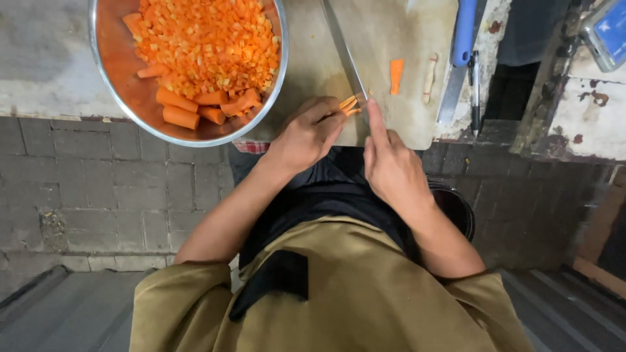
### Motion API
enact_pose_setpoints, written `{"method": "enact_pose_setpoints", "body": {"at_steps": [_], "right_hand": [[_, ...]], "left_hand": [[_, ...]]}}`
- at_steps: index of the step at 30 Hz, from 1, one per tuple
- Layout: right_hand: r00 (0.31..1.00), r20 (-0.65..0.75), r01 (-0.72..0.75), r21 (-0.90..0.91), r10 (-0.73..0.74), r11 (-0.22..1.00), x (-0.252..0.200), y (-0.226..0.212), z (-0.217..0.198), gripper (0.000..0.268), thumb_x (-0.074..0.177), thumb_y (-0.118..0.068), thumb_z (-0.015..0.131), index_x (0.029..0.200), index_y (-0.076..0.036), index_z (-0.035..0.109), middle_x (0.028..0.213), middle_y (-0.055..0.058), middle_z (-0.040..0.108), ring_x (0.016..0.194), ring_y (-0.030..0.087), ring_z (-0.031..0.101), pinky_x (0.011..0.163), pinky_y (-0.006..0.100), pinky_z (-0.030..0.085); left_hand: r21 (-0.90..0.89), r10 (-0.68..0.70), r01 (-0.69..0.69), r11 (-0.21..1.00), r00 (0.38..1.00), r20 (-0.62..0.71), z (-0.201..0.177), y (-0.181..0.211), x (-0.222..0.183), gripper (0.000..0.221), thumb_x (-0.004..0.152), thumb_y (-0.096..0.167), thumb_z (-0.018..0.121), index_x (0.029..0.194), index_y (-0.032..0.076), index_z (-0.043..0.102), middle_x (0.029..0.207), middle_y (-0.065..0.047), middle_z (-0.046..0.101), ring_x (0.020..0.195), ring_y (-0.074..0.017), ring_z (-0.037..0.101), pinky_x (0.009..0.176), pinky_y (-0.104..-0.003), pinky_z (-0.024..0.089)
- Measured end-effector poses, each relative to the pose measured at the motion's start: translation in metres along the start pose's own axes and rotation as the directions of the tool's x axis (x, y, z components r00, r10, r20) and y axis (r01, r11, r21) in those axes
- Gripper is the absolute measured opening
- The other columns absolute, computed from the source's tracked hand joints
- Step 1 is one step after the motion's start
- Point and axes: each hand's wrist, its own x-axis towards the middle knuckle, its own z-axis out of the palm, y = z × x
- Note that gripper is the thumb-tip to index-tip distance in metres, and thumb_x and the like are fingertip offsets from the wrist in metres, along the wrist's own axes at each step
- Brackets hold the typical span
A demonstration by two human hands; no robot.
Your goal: Slicing carrots into small pieces on a cutting board and transferring them to a metal bowl.
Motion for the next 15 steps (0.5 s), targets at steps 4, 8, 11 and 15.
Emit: {"method": "enact_pose_setpoints", "body": {"at_steps": [4,8,11,15], "right_hand": [[0.998,0.058,0.006,0.131,-0.014,0.991,0.017,0.0,-0.02,0.058,0.102,-0.017,0.04,0.158,-0.018,0.025,0.098,0.024,0.065,0.082,0.052,0.066,0.067,0.06,0.055],[0.99,0.143,-0.022,0.265,-0.017,0.964,0.022,-0.001,-0.04,0.057,0.101,-0.014,0.039,0.156,-0.012,0.028,0.11,0.03,0.066,0.093,0.053,0.064,0.073,0.06,0.054],[0.978,0.208,-0.043,0.255,-0.011,0.966,0.014,-0.011,-0.059,0.057,0.1,-0.013,0.039,0.156,-0.009,0.028,0.111,0.034,0.065,0.095,0.054,0.064,0.076,0.062,0.053],[0.965,0.253,-0.117,0.197,0.065,0.973,0.007,-0.02,-0.067,0.058,0.1,-0.016,0.037,0.157,-0.013,0.026,0.106,0.029,0.066,0.086,0.053,0.065,0.069,0.06,0.055]], "left_hand": [[-0.045,-0.016,0.017,0.999,0.999,0.03,0.006,-0.007,-0.013,0.017,0.097,0.016,0.062,0.105,0.005,0.07,0.1,-0.009,0.067,0.088,-0.0193,0.068,0.079,-0.025,0.057],[-0.127,-0.061,0.068,0.99,0.996,0.059,0.0,-0.001,-0.007,0.015,0.097,0.011,0.061,0.106,0.001,0.068,0.099,-0.012,0.064,0.087,-0.022,0.067,0.077,-0.027,0.056],[-0.165,-0.096,0.108,0.98,0.992,0.081,0.002,0.0,-0.012,0.015,0.098,0.01,0.061,0.108,0.0,0.066,0.099,-0.014,0.063,0.088,-0.0263,0.066,0.076,-0.029,0.055],[-0.142,-0.062,0.072,0.987,0.995,0.074,-0.001,-0.005,-0.005,0.015,0.099,0.012,0.061,0.108,0.001,0.064,0.103,-0.01,0.059,0.082,-0.021,0.063,0.079,-0.026,0.051]]}}
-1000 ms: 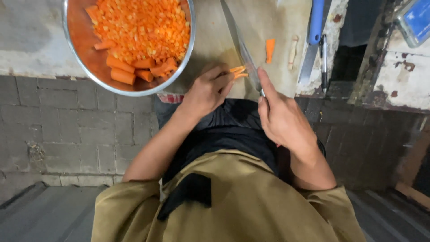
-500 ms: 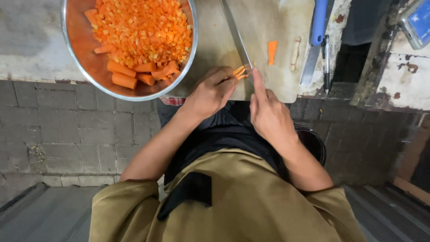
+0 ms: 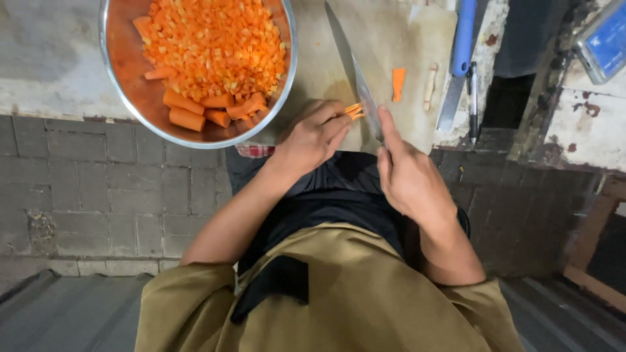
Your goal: Slicing carrots into small pieces on a cutting board and transferring them to a metal bowl.
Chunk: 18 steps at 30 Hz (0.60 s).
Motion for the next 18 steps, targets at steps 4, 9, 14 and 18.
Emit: {"method": "enact_pose_setpoints", "body": {"at_steps": [4,9,14,18], "right_hand": [[1.0,-0.011,0.0,-0.096,-0.002,0.995,0.003,0.021,0.041,0.059,0.101,-0.019,0.038,0.158,-0.015,0.023,0.106,0.031,0.065,0.086,0.054,0.065,0.073,0.062,0.054],[0.995,-0.096,0.023,-0.154,-0.038,0.988,0.016,0.018,0.045,0.058,0.103,-0.016,0.037,0.158,-0.013,0.02,0.1,0.027,0.065,0.077,0.053,0.066,0.066,0.059,0.057],[0.993,-0.087,0.082,-0.016,-0.083,0.996,0.033,0.014,0.031,0.057,0.103,-0.013,0.037,0.158,-0.011,0.021,0.107,0.029,0.066,0.088,0.05,0.067,0.073,0.056,0.057],[0.999,-0.016,0.049,0.047,-0.048,0.998,0.03,0.004,0.006,0.058,0.1,-0.013,0.037,0.157,-0.011,0.024,0.117,0.031,0.064,0.098,0.05,0.065,0.08,0.057,0.053]], "left_hand": [[0.071,-0.018,0.018,0.997,1.0,0.0,0.002,-0.002,-0.007,0.017,0.097,0.017,0.063,0.108,0.005,0.069,0.107,-0.006,0.06,0.083,-0.0179,0.062,0.076,-0.025,0.051],[0.009,-0.034,0.034,0.999,0.999,0.0,-0.004,0.003,0.004,0.016,0.099,0.014,0.061,0.111,0.003,0.066,0.1,-0.007,0.06,0.082,-0.0204,0.064,0.077,-0.026,0.05],[-0.052,0.007,-0.005,0.999,0.999,0.041,0.004,-0.005,-0.002,0.013,0.097,0.013,0.061,0.103,0.005,0.069,0.101,-0.004,0.058,0.078,-0.0193,0.061,0.072,-0.026,0.049],[-0.141,-0.029,0.028,0.99,1.0,-0.002,0.003,-0.003,0.004,0.011,0.096,0.009,0.061,0.103,0.003,0.068,0.098,-0.007,0.057,0.076,-0.0227,0.06,0.072,-0.028,0.048]]}}
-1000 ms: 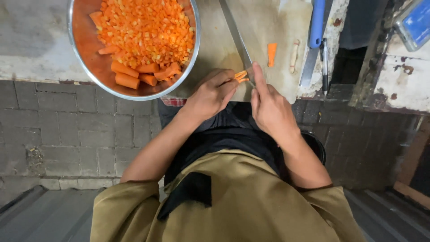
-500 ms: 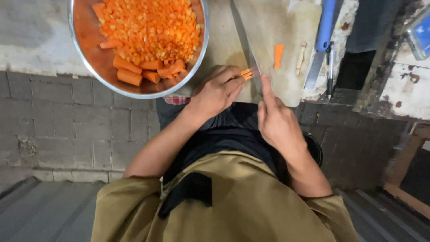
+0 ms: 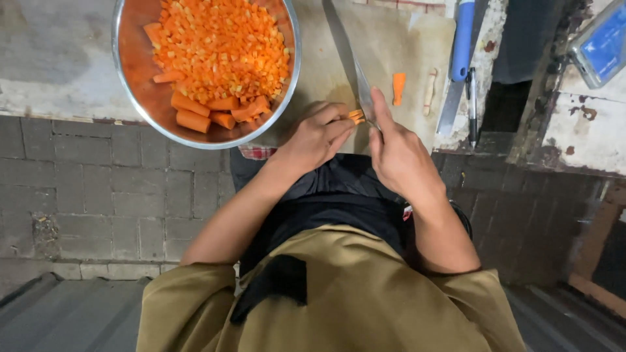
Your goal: Slicing carrots into small pieces on a cutting board and transferring them to a metal bowl.
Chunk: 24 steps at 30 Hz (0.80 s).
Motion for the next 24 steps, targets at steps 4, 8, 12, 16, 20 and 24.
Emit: {"method": "enact_pose_setpoints", "body": {"at_steps": [4,8,12,16,20,24], "right_hand": [[0.999,0.043,-0.018,-0.054,0.021,0.998,-0.018,-0.008,-0.006,0.058,0.101,-0.012,0.037,0.157,-0.01,0.024,0.106,0.032,0.066,0.091,0.05,0.066,0.073,0.057,0.054],[0.998,0.028,-0.048,-0.091,0.051,0.995,-0.025,-0.001,0.005,0.058,0.101,-0.016,0.036,0.157,-0.013,0.023,0.106,0.031,0.066,0.082,0.053,0.066,0.064,0.06,0.055],[0.998,-0.054,-0.044,-0.281,0.03,0.959,-0.025,0.014,0.037,0.058,0.103,-0.019,0.037,0.158,-0.014,0.021,0.1,0.029,0.064,0.075,0.053,0.066,0.063,0.061,0.055],[0.995,-0.103,-0.039,-0.329,0.006,0.944,-0.016,0.009,0.038,0.057,0.103,-0.021,0.037,0.158,-0.015,0.022,0.099,0.024,0.062,0.07,0.052,0.066,0.061,0.06,0.055],[0.998,-0.067,-0.008,-0.194,-0.005,0.981,0.002,0.01,0.031,0.058,0.103,-0.018,0.037,0.159,-0.015,0.019,0.097,0.027,0.063,0.079,0.054,0.066,0.066,0.06,0.055],[0.999,-0.036,0.023,-0.049,-0.024,0.999,0.003,-0.005,0.005,0.056,0.101,-0.014,0.037,0.156,-0.011,0.025,0.107,0.03,0.065,0.089,0.054,0.065,0.071,0.059,0.055]], "left_hand": [[0.065,0.005,-0.006,0.998,1.0,0.005,0.008,-0.007,-0.005,0.013,0.095,0.017,0.063,0.102,0.008,0.07,0.101,-0.001,0.058,0.076,-0.0178,0.058,0.072,-0.025,0.047],[0.035,0.037,-0.037,0.999,0.999,-0.02,-0.005,0.001,0.008,0.009,0.094,0.008,0.063,0.097,0.002,0.069,0.096,-0.006,0.059,0.071,-0.0231,0.057,0.069,-0.03,0.047],[0.078,0.03,-0.029,0.997,0.999,-0.013,0.0,-0.004,0.002,0.01,0.094,0.012,0.064,0.097,0.005,0.07,0.098,-0.003,0.059,0.073,-0.0197,0.058,0.07,-0.028,0.047],[0.09,0.06,-0.06,0.994,0.998,-0.003,-0.001,-0.005,0.005,0.012,0.095,0.015,0.061,0.096,0.006,0.069,0.097,-0.003,0.057,0.072,-0.0201,0.056,0.069,-0.028,0.046],[0.005,0.04,-0.04,0.999,0.999,0.026,-0.004,0.0,0.007,0.01,0.095,0.008,0.062,0.097,0.002,0.069,0.094,-0.007,0.057,0.069,-0.0228,0.055,0.067,-0.029,0.046],[0.021,0.095,-0.095,0.995,0.995,0.011,0.004,-0.011,0.003,0.009,0.096,0.01,0.062,0.096,0.004,0.069,0.092,-0.006,0.057,0.07,-0.0239,0.056,0.066,-0.03,0.045]]}}
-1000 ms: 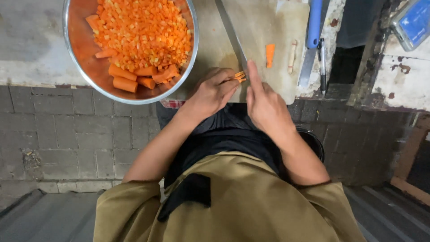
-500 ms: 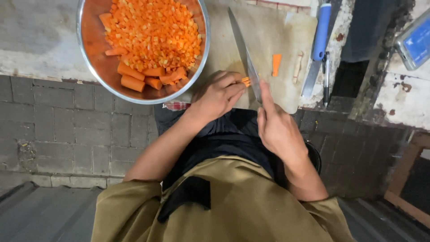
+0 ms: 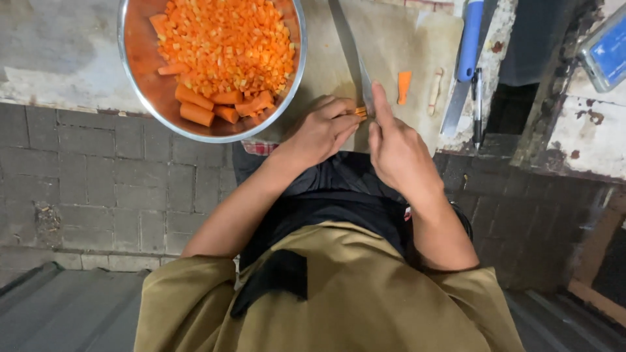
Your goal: Slicing carrots into small pieces on a cutting board and transferring them to a metal bowl.
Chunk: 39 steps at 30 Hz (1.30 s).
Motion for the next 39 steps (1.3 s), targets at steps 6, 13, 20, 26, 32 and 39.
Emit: {"method": "enact_pose_setpoints", "body": {"at_steps": [6,13,20,26,32,39], "right_hand": [[0.999,0.051,-0.017,-0.07,0.02,0.997,-0.014,0.006,-0.005,0.056,0.102,-0.014,0.036,0.157,-0.011,0.025,0.103,0.03,0.065,0.08,0.053,0.066,0.064,0.059,0.056],[0.995,0.049,-0.082,-0.094,0.087,0.992,-0.023,0.012,0.023,0.059,0.102,-0.019,0.037,0.158,-0.017,0.021,0.103,0.03,0.065,0.081,0.054,0.066,0.066,0.062,0.055],[0.999,-0.035,-0.03,-0.209,0.024,0.977,-0.009,0.009,0.027,0.059,0.103,-0.019,0.036,0.159,-0.016,0.017,0.1,0.025,0.063,0.075,0.051,0.067,0.063,0.058,0.057],[1.0,0.017,-0.012,-0.035,0.013,0.999,0.007,0.006,0.013,0.057,0.103,-0.017,0.036,0.158,-0.015,0.02,0.101,0.029,0.065,0.083,0.053,0.067,0.067,0.059,0.056],[0.996,0.084,-0.015,-0.007,0.015,1.0,-0.011,-0.008,-0.018,0.058,0.101,-0.014,0.036,0.157,-0.01,0.024,0.105,0.034,0.065,0.088,0.053,0.066,0.072,0.058,0.055],[0.981,0.155,-0.113,-0.027,0.115,0.993,-0.024,-0.001,0.002,0.061,0.101,-0.018,0.034,0.158,-0.015,0.016,0.106,0.035,0.064,0.091,0.055,0.065,0.079,0.063,0.053]], "left_hand": [[0.046,-0.031,0.031,0.998,1.0,-0.007,0.004,-0.005,0.001,0.011,0.096,0.013,0.062,0.094,0.005,0.07,0.097,-0.005,0.058,0.076,-0.0234,0.06,0.071,-0.029,0.047],[0.023,-0.095,0.095,0.995,0.995,-0.022,-0.001,0.002,0.007,0.008,0.095,0.011,0.063,0.094,0.006,0.07,0.097,-0.004,0.059,0.075,-0.0225,0.059,0.073,-0.03,0.049],[0.038,-0.069,0.069,0.997,0.998,0.006,-0.003,0.006,0.012,0.011,0.096,0.012,0.061,0.098,0.006,0.069,0.095,-0.005,0.059,0.075,-0.0235,0.061,0.069,-0.029,0.048],[0.019,-0.038,0.039,0.999,0.999,-0.023,-0.004,0.01,0.008,0.009,0.096,0.008,0.062,0.098,0.001,0.068,0.09,-0.008,0.058,0.071,-0.0258,0.059,0.066,-0.031,0.048],[0.064,-0.038,0.044,0.997,0.995,-0.093,0.0,0.01,0.0,0.011,0.095,0.012,0.066,0.103,0.004,0.068,0.098,-0.008,0.062,0.08,-0.0264,0.066,0.07,-0.031,0.055],[0.152,-0.034,0.053,0.987,0.992,-0.125,-0.008,0.02,0.01,0.008,0.092,0.012,0.069,0.094,0.005,0.065,0.089,-0.007,0.062,0.074,-0.0237,0.065,0.069,-0.028,0.055]]}}
